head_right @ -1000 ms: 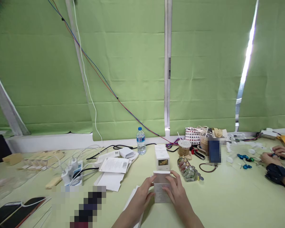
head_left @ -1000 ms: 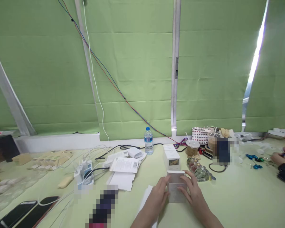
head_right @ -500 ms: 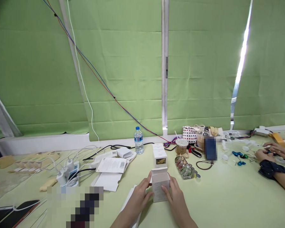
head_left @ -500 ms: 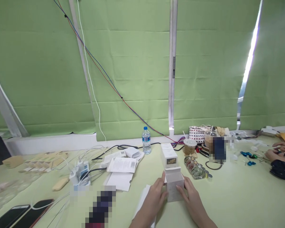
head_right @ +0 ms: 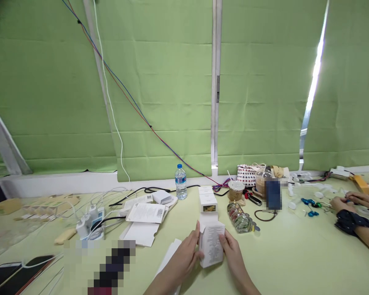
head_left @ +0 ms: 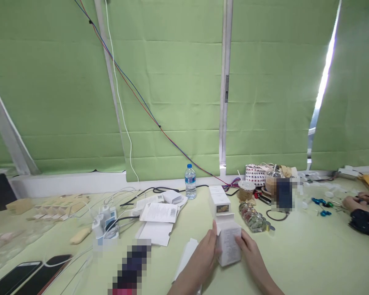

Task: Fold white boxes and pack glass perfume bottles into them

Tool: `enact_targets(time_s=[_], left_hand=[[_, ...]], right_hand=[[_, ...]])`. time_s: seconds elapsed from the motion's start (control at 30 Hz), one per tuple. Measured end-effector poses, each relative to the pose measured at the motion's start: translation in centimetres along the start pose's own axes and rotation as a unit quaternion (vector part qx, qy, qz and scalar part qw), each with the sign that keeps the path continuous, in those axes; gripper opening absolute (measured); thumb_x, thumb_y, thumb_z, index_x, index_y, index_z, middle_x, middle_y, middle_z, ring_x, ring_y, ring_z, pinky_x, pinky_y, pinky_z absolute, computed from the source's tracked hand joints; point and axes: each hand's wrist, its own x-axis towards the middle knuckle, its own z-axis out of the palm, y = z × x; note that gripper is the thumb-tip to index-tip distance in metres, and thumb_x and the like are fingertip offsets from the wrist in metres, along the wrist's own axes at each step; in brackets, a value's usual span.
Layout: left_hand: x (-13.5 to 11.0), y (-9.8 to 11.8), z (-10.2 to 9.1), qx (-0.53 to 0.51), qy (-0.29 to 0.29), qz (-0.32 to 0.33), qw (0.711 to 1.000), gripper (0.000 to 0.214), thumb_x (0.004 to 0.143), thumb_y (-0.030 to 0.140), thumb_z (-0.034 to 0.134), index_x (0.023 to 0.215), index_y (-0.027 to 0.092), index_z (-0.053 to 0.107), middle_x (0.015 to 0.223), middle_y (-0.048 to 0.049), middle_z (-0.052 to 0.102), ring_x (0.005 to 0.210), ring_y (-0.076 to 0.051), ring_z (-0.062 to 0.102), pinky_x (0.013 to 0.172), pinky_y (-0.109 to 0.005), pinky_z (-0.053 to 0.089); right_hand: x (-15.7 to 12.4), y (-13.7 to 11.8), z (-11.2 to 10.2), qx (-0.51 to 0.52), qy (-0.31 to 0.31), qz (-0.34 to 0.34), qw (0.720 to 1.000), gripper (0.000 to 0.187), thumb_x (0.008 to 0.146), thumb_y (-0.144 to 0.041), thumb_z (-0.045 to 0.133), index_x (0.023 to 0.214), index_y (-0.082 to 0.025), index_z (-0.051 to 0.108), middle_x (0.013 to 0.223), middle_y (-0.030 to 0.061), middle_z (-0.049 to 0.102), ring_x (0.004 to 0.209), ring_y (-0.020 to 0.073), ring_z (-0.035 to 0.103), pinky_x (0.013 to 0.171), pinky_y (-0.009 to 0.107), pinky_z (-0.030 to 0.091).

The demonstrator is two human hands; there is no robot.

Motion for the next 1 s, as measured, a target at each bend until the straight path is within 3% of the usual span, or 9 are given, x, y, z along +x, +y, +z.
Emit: enact_targets(time_s=[0.07, 0.17, 0.27, 0.33, 0.4, 0.53, 0.73, 0.87, 1.0], left_hand=[[-0.1, 0.4, -0.5, 0.016, 0.000, 0.036, 0.999, 0.069, 0.094, 0.038, 0.044, 0.150, 0.029, 0.005, 0.118, -0.0110, 0.058, 0.100, -0.024, 0.056, 0.091, -0.040, 0.046], [0.0, 0.5, -1.3, 0.013, 0.037, 0.078, 0.996, 0.067, 0.096, 0.041, 0.039, 0.150, 0.029, 0.002, 0.110, -0.0088, 0.059, 0.097, -0.022, 0.055, 0.090, -0.040, 0.045], [0.1, 0.3, -1.9, 0.015, 0.088, 0.086, 0.992, 0.059, 0.098, 0.037, 0.035, 0.150, 0.032, 0.006, 0.105, -0.0067, 0.059, 0.097, -0.020, 0.055, 0.091, -0.039, 0.045], [0.2, 0.2, -2.1, 0.033, 0.094, 0.083, 0.992, 0.056, 0.098, 0.034, 0.035, 0.149, 0.033, 0.011, 0.103, -0.0062, 0.060, 0.096, -0.020, 0.056, 0.090, -0.039, 0.046], [0.1, 0.4, -1.9, 0.058, 0.076, 0.085, 0.992, 0.054, 0.098, 0.032, 0.036, 0.148, 0.033, 0.016, 0.103, -0.0066, 0.061, 0.096, -0.021, 0.056, 0.088, -0.040, 0.048], [-0.1, 0.8, -1.3, 0.078, 0.033, 0.100, 0.991, 0.055, 0.096, 0.031, 0.042, 0.147, 0.034, 0.022, 0.118, -0.0098, 0.058, 0.108, -0.024, 0.055, 0.093, -0.042, 0.048], [-0.3, 1.4, -1.8, 0.038, 0.055, 0.089, 0.994, 0.087, 0.080, 0.040, 0.068, 0.148, 0.037, 0.014, 0.153, -0.0089, 0.027, 0.141, -0.031, 0.024, 0.114, -0.052, 0.027], [-0.1, 1.6, -2.5, 0.093, 0.047, 0.141, 0.984, 0.071, 0.084, 0.041, 0.063, 0.144, 0.040, 0.026, 0.156, -0.0060, 0.022, 0.144, -0.034, 0.015, 0.114, -0.062, 0.014], [0.0, 1.4, -2.8, 0.114, 0.040, 0.142, 0.982, 0.064, 0.086, 0.041, 0.060, 0.143, 0.035, 0.031, 0.149, -0.0068, 0.038, 0.141, -0.029, 0.026, 0.116, -0.058, 0.013]], right_hand=[[0.3, -0.2, -0.1, 0.164, 0.007, 0.071, 0.984, 0.034, 0.076, -0.044, 0.071, 0.102, -0.021, 0.069, 0.094, 0.0048, 0.072, 0.084, 0.0230, 0.066, 0.076, 0.035, 0.053], [0.7, -0.5, -0.4, 0.373, -0.026, 0.154, 0.915, 0.038, 0.065, -0.034, 0.082, 0.099, -0.023, 0.070, 0.085, 0.0000, 0.071, 0.072, 0.0147, 0.065, 0.074, 0.028, 0.054], [0.6, -1.1, -0.8, 0.474, -0.096, 0.205, 0.851, 0.043, 0.062, -0.034, 0.083, 0.100, -0.019, 0.070, 0.078, -0.0012, 0.068, 0.065, 0.0089, 0.061, 0.068, 0.019, 0.052], [0.3, -1.4, -1.0, 0.495, -0.118, 0.211, 0.834, 0.046, 0.063, -0.038, 0.082, 0.102, -0.016, 0.070, 0.077, -0.0007, 0.066, 0.064, 0.0080, 0.058, 0.065, 0.017, 0.051], [0.0, -1.5, -1.0, 0.484, -0.126, 0.202, 0.842, 0.048, 0.064, -0.043, 0.079, 0.103, -0.016, 0.069, 0.078, -0.0008, 0.064, 0.065, 0.0078, 0.057, 0.066, 0.017, 0.050], [0.2, -0.5, -0.8, 0.353, -0.136, 0.180, 0.908, 0.044, 0.063, -0.052, 0.074, 0.095, -0.022, 0.071, 0.072, -0.0020, 0.062, 0.059, 0.0095, 0.054, 0.059, 0.021, 0.047], [0.0, 0.4, 0.8, 0.258, -0.140, 0.198, 0.935, 0.032, 0.071, -0.044, 0.068, 0.084, -0.015, 0.072, 0.066, 0.0037, 0.066, 0.050, 0.0133, 0.056, 0.052, 0.026, 0.043], [-0.3, 0.7, 1.4, 0.211, -0.058, 0.144, 0.965, 0.030, 0.072, -0.046, 0.073, 0.081, -0.018, 0.071, 0.064, 0.0007, 0.068, 0.054, 0.0150, 0.058, 0.053, 0.025, 0.046], [0.1, 1.5, 0.7, 0.141, 0.077, 0.086, 0.983, 0.057, 0.063, -0.062, 0.074, 0.102, -0.021, 0.070, 0.108, 0.0071, 0.073, 0.101, 0.0288, 0.064, 0.084, 0.039, 0.052]])
